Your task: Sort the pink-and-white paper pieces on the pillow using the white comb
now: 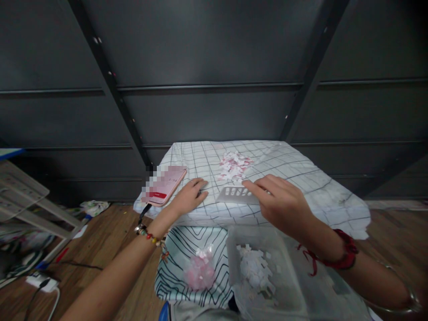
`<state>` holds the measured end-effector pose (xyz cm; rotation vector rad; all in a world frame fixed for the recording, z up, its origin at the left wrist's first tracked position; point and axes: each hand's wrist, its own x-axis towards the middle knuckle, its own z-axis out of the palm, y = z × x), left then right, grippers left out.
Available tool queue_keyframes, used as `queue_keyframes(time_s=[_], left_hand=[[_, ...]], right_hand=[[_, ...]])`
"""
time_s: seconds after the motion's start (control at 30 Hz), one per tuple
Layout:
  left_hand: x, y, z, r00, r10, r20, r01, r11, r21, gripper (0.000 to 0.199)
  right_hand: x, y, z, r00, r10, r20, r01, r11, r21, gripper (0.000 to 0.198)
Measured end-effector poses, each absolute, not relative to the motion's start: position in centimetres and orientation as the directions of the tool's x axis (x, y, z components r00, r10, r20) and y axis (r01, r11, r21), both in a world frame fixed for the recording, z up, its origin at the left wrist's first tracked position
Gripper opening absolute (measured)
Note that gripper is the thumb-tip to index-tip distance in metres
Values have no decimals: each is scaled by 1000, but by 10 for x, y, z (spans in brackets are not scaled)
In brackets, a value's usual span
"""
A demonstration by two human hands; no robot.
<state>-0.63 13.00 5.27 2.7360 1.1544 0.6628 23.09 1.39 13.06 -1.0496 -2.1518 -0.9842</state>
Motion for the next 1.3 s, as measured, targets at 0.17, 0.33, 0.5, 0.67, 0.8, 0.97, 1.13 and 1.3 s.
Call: queue_keyframes(time_s=[0.17,0.33,0.5,0.67,0.8,0.97,1.13,1.3], left_hand=[[-5,128,56,612,712,345,674,-697,244,35],[-3,124,62,617,714,332,687,-694,215,33],[-2,125,63,613,716,335,698,-689,194,33],[-3,128,58,611,718,335,701,-686,193,34],[-4,129,59,619,714,327,694,-692,197,35],[-2,134,69,653,726,215,703,-687,186,37],[20,140,76,589,763,266,740,-642,202,41],[52,138,72,562,776,287,736,-628,254,63]], right_hand=[[241,23,129,-543,407,735,827,411,383,28],[275,46,132,-445,439,780,889,322,326,32],[305,72,118,-382,485,787,923,238,301,32],[311,81,99,-390,451,802,917,266,297,33],[311,83,100,-396,413,820,915,252,315,36],[315,83,110,-409,451,793,912,228,340,39],[316,79,114,-454,479,751,890,270,366,38],[313,77,115,-473,473,744,880,297,371,38]])
